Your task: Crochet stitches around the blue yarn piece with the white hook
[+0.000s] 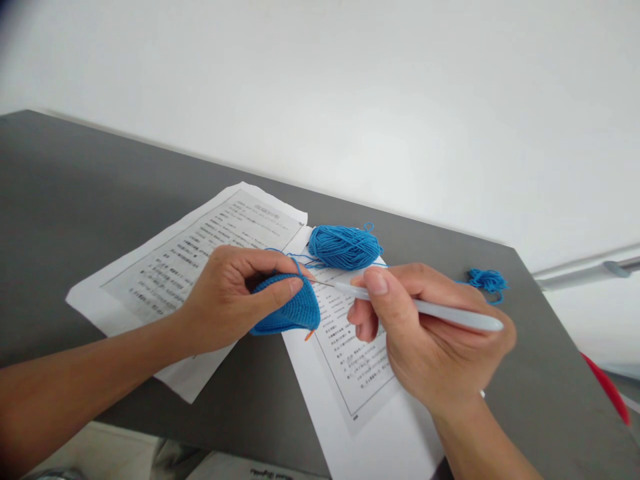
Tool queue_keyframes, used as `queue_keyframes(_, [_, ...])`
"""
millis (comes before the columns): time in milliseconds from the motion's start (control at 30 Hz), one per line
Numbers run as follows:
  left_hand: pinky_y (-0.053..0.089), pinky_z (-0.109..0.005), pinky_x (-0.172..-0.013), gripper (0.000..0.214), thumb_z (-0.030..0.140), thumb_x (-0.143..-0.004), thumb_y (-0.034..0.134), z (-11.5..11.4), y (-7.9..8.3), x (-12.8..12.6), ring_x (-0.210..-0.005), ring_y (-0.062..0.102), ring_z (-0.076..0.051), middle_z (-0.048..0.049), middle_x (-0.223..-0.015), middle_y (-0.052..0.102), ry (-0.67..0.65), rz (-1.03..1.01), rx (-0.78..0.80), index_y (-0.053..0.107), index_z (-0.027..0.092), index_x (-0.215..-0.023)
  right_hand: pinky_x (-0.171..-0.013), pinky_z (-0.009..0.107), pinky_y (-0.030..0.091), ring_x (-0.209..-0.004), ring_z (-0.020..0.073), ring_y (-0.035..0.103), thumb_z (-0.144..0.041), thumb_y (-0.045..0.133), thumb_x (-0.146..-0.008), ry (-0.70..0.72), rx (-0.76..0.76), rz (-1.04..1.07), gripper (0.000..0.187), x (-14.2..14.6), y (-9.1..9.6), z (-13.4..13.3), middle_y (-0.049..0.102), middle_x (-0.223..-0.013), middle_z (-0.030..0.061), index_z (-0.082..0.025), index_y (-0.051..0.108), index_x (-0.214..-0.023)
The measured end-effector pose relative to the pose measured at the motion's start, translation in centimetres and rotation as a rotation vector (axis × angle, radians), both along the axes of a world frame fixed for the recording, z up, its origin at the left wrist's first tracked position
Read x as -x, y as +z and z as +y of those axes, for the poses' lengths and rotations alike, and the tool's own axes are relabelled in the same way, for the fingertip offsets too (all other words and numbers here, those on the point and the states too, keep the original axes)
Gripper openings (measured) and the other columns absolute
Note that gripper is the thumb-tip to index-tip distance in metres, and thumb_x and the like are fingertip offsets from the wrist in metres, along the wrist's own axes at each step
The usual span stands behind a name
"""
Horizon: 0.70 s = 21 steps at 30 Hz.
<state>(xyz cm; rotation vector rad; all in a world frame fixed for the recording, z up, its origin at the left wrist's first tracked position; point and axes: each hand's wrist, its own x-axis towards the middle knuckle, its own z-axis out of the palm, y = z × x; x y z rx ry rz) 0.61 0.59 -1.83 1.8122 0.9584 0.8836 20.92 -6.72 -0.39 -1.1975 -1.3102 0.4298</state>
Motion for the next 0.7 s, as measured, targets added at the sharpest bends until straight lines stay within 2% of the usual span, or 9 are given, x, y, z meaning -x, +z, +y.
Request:
queue_keyframes(200, [0.051,-0.026,-0.063,0.021,0.025,-0.086,0.067,0.02,0.0,-0.08,-0.07,0.071,-0.019,-0.004,-0.075,0.082,-0.003,0.024,0.0,0.084,0.015,-0.078,-0.033,0.031,0.045,-0.043,0.0167,0.062,-0.035,0.089,-0.091,-0.015,-0.04,0.015,0.014,0.16,-0.22,0.04,0.073,-0.06,0.003,-0.024,0.086,-0.081])
queue_keyframes(433, [0.052,-0.026,-0.063,0.02,0.023,-0.084,0.067,0.09,-0.08,-0.14,-0.07,0.071,-0.019,-0.003,-0.073,0.08,-0.007,0.01,-0.001,0.084,0.016,-0.076,-0.035,0.031,0.045,-0.044,0.0164,0.062,-0.033,0.087,-0.093,0.006,-0.037,-0.012,0.013,0.12,-0.22,0.06,0.073,-0.06,0.0021,-0.026,0.086,-0.082])
queue_keyframes(533, [0.049,-0.025,-0.06,0.021,0.019,-0.084,0.065,0.11,-0.22,-0.18,-0.067,0.067,-0.017,-0.0012,-0.07,0.077,-0.024,0.019,0.005,0.081,0.018,-0.071,-0.036,0.031,0.044,-0.044,0.0153,0.061,-0.032,0.088,-0.092,0.003,-0.049,-0.043,0.013,0.01,-0.02,0.05,0.071,-0.059,0.0009,-0.026,0.086,-0.08])
queue_keyframes(700, [0.039,-0.024,-0.054,0.024,0.016,-0.083,0.059,0.15,-0.19,-0.24,-0.06,0.054,-0.013,0.0023,-0.061,0.063,-0.118,0.046,0.041,0.073,0.018,-0.064,-0.035,0.033,0.045,-0.042,0.0162,0.061,-0.036,0.086,-0.093,0.034,0.05,-0.109,0.021,-0.7,0.55,-0.19,0.072,-0.059,0.0019,-0.026,0.084,-0.076])
